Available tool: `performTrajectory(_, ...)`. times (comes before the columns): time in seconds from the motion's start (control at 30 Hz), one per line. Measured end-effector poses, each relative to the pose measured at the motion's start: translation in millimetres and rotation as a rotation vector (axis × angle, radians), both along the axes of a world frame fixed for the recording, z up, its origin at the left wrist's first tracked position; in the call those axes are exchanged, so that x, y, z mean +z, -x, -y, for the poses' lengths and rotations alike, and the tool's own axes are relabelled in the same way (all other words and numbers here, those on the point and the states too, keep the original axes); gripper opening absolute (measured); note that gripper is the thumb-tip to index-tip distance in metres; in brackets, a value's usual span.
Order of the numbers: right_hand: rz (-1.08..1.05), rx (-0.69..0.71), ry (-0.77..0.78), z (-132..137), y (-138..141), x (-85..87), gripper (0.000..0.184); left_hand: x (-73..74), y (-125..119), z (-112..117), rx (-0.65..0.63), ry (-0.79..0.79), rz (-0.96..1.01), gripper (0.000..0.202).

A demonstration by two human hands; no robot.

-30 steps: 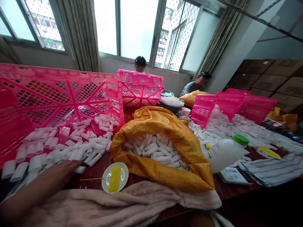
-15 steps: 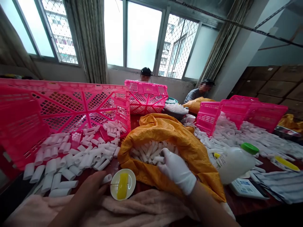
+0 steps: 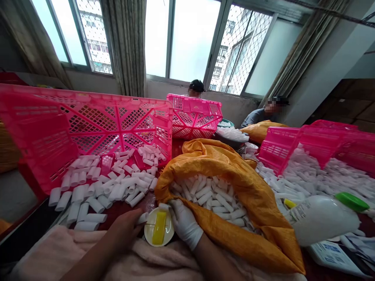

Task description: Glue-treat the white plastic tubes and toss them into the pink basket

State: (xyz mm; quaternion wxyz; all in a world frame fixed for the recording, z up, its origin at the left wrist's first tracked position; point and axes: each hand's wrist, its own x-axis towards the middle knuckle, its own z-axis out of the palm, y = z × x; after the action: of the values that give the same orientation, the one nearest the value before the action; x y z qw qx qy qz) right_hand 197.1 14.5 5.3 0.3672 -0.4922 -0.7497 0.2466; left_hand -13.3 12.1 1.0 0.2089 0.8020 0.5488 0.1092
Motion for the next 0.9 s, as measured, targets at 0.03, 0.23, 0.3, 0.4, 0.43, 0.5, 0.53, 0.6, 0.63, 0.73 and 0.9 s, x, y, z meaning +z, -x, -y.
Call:
performTrajectory(0.03,0.021,0.031,-0.007,2,1,1.4,0.021,0.0,0,0,-0.003,-0.003,-0.001,0.004)
performTrajectory(0.23,0.006,0.026,-0.021,8,4,0.7,0.023,-0.9,0,1,-0.020,-0.025,0.004,0.004)
performTrajectory(0.3,0.009,-0.024,-0.025,9,5,-1.4,0.022,-0.6,0,2,-0.026,-0.035,0.010,0.004)
performTrajectory(0.4,-0.016,0.007,-0.018,10,7,-2.7,0.018,-0.8,-1,2,-0.027,-0.054,0.011,0.003)
performTrajectory(0.43,-0.035,0.012,-0.019,10,7,-3.0,0.018,-1.5,-1,1,-0.027,-0.052,0.011,0.003)
performTrajectory(0.5,-0.059,-0.012,-0.028,10,5,-3.9,0.020,-3.7,-1,1,-0.026,-0.047,0.009,0.004)
performTrajectory(0.53,-0.062,-0.034,-0.029,11,4,-4.6,0.020,-5.1,-1,0,-0.024,-0.049,0.009,0.005)
performTrajectory(0.6,-0.060,-0.062,-0.025,11,3,-5.9,0.019,-8.1,0,0,-0.018,-0.068,0.013,0.006)
performTrajectory(0.63,-0.061,-0.058,-0.022,12,2,-6.4,0.017,-9.3,0,1,-0.016,-0.078,0.019,0.006)
performTrajectory(0.73,-0.079,-0.023,-0.038,13,2,-7.5,0.015,-11.3,0,1,-0.009,-0.082,0.037,0.005)
performTrajectory(0.9,-0.073,-0.032,-0.017,15,1,-7.0,0.020,-9.5,0,-1,0.003,-0.074,0.067,0.003)
